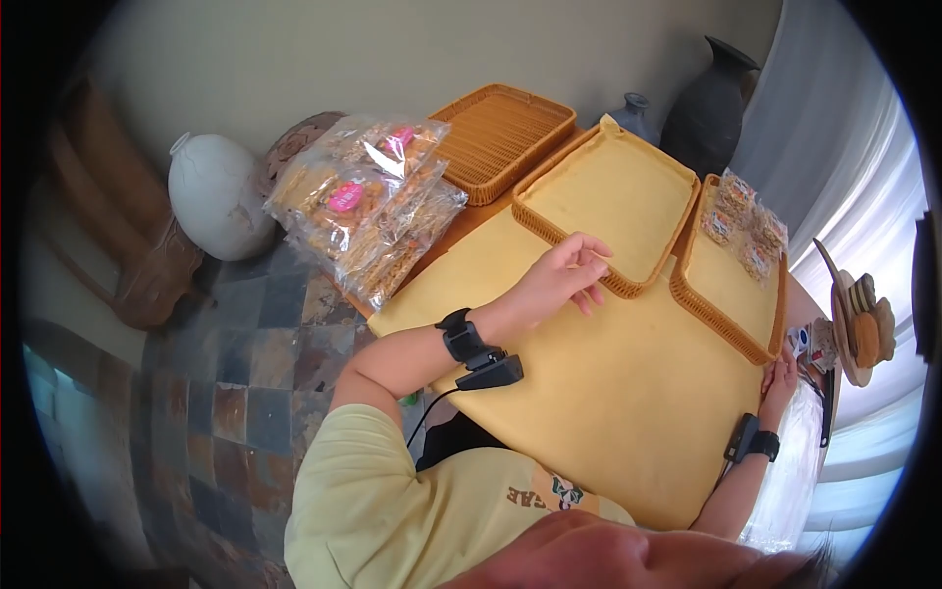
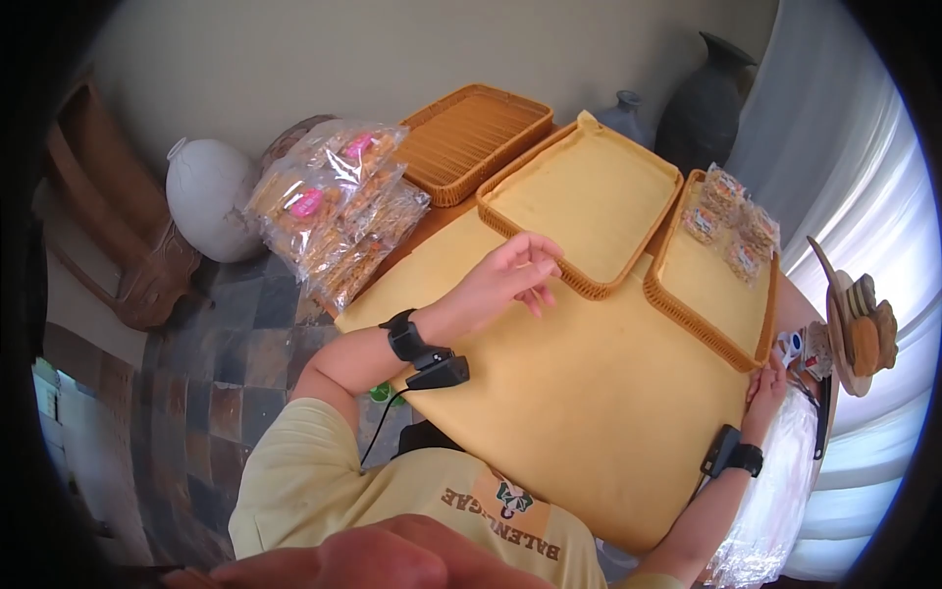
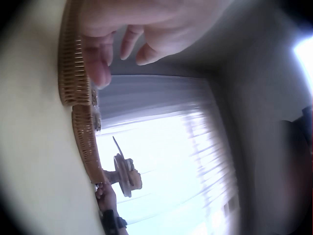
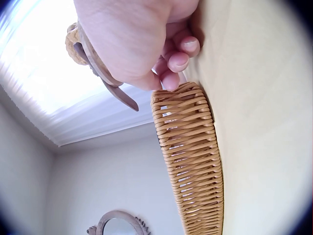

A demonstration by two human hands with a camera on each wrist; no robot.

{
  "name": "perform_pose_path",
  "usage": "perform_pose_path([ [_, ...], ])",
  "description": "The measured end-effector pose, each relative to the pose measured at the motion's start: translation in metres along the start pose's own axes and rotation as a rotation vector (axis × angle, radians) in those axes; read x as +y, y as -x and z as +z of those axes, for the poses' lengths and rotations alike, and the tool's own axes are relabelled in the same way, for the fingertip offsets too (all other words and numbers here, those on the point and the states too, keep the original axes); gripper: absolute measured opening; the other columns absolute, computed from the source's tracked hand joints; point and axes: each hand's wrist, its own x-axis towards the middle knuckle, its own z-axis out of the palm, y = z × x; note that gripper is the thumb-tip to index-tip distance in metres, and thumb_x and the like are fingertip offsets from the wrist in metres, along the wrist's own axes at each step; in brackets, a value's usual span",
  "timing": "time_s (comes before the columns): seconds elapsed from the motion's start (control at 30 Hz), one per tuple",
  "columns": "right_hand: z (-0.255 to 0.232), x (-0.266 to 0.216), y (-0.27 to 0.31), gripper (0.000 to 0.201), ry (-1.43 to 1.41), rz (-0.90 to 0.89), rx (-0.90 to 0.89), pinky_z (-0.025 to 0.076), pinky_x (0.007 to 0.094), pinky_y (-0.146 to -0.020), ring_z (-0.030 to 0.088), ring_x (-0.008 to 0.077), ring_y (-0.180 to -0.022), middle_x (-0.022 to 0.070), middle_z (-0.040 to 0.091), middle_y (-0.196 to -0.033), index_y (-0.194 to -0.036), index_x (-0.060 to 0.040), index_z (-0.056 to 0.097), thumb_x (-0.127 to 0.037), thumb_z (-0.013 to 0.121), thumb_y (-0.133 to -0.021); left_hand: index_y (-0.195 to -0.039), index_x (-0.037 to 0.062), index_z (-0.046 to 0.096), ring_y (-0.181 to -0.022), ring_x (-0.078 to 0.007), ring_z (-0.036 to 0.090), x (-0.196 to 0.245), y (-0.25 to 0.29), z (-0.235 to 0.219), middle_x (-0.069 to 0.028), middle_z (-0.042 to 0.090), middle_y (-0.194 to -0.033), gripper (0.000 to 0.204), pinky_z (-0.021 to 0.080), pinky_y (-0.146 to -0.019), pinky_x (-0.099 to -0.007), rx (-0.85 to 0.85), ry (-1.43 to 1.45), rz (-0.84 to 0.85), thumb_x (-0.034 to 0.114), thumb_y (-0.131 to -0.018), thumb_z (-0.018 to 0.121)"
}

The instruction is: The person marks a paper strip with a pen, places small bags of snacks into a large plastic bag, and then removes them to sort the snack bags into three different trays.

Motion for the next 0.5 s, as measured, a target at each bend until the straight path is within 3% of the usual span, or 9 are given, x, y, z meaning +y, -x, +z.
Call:
perform_pose_path([
  [0.03,-0.001,0.001,-0.001,0.030,-0.016,0.014,0.008,0.023,0.0146,-0.034,0.030,0.0013,-0.040,-0.0041,0.038,-0.058,-0.116,-0.0018,0.046,-0.010,0.041,-0.088,-0.107,0.0054,0.041,-0.073,-0.0133,0.055,0.017,0.009,0.004,-0.0057,0.047,-0.093,0.025,0.047,-0.060,-0.0245,0.009,-0.004,0.006,0.020,-0.087,0.047],
  [0.1,-0.001,0.001,-0.002,0.030,-0.023,0.018,-0.007,0.023,0.0144,-0.034,0.031,0.0012,-0.040,-0.0040,0.039,-0.060,-0.116,-0.0018,0.047,-0.010,0.041,-0.088,-0.107,0.0053,0.042,-0.072,-0.0141,0.056,0.049,0.032,0.005,-0.0066,0.047,-0.095,0.023,0.047,-0.060,-0.0243,-0.122,-0.015,0.189,0.016,-0.087,0.046],
  [0.17,0.004,-0.007,0.001,0.029,-0.036,0.007,0.047,0.023,0.0143,-0.033,0.031,0.0010,-0.040,-0.0042,0.038,-0.059,-0.115,-0.0028,0.047,-0.010,0.042,-0.088,-0.109,0.0050,0.041,-0.073,-0.0100,0.055,0.074,0.050,-0.008,-0.0039,0.047,-0.090,0.026,0.046,-0.056,-0.0218,-0.055,-0.116,0.397,0.013,-0.086,0.049],
  [0.23,0.000,-0.009,0.000,0.027,-0.072,0.009,0.038,0.024,0.0144,-0.034,0.032,0.0013,-0.041,-0.0035,0.040,-0.059,-0.113,-0.0032,0.048,-0.010,0.041,-0.088,-0.108,0.0042,0.043,-0.073,-0.0097,0.054,0.093,0.061,-0.037,-0.0040,0.050,-0.089,0.025,0.045,-0.058,-0.0206,0.262,-0.379,0.584,0.013,-0.085,0.049],
  [0.3,-0.005,-0.004,-0.007,0.026,-0.109,0.010,0.029,0.025,0.0146,-0.036,0.033,0.0016,-0.042,-0.0028,0.041,-0.058,-0.111,-0.0037,0.050,-0.010,0.041,-0.088,-0.104,0.0027,0.046,-0.072,-0.0097,0.054,0.108,0.066,-0.087,-0.0041,0.053,-0.085,0.023,0.043,-0.060,-0.0200,0.684,-0.703,0.746,0.013,-0.084,0.050],
  [0.37,-0.013,0.008,-0.023,0.021,0.051,-0.111,0.357,0.026,0.0148,-0.038,0.036,0.0016,-0.045,-0.0005,0.048,-0.065,-0.103,-0.0034,0.054,-0.010,0.043,-0.087,-0.102,0.0015,0.048,-0.076,-0.0103,0.055,0.127,0.083,-0.153,-0.0061,0.057,-0.085,0.022,0.043,-0.062,-0.0212,0.930,-0.808,0.742,0.015,-0.084,0.051],
  [0.4,-0.025,0.008,-0.027,0.017,0.227,-0.127,0.332,0.036,0.0173,-0.047,0.047,0.0061,-0.056,0.0028,0.056,-0.077,-0.097,-0.0024,0.056,-0.010,0.046,-0.086,-0.102,0.0011,0.048,-0.078,-0.0116,0.055,0.135,0.096,-0.184,-0.0075,0.059,-0.087,0.024,0.043,-0.064,-0.0229,1.014,-0.819,0.679,0.017,-0.084,0.051],
  [0.43,-0.029,0.013,-0.032,0.017,0.224,-0.131,0.325,0.036,0.0173,-0.047,0.047,0.0061,-0.056,0.0028,0.056,-0.077,-0.097,-0.0024,0.056,-0.010,0.046,-0.086,-0.102,0.0008,0.048,-0.079,-0.0129,0.056,0.143,0.109,-0.215,-0.0089,0.060,-0.090,0.026,0.044,-0.065,-0.0245,1.096,-0.830,0.616,0.019,-0.085,0.051],
  [0.5,-0.033,0.021,-0.041,0.018,0.412,-0.418,0.326,0.042,0.0224,-0.067,0.054,0.0126,-0.077,0.0049,0.058,-0.086,-0.095,-0.0012,0.057,-0.013,0.047,-0.085,-0.103,0.0010,0.049,-0.085,-0.0167,0.056,0.145,0.135,-0.293,-0.0114,0.060,-0.094,0.037,0.044,-0.070,-0.0287,1.201,-1.020,0.370,0.032,-0.083,0.052],
])
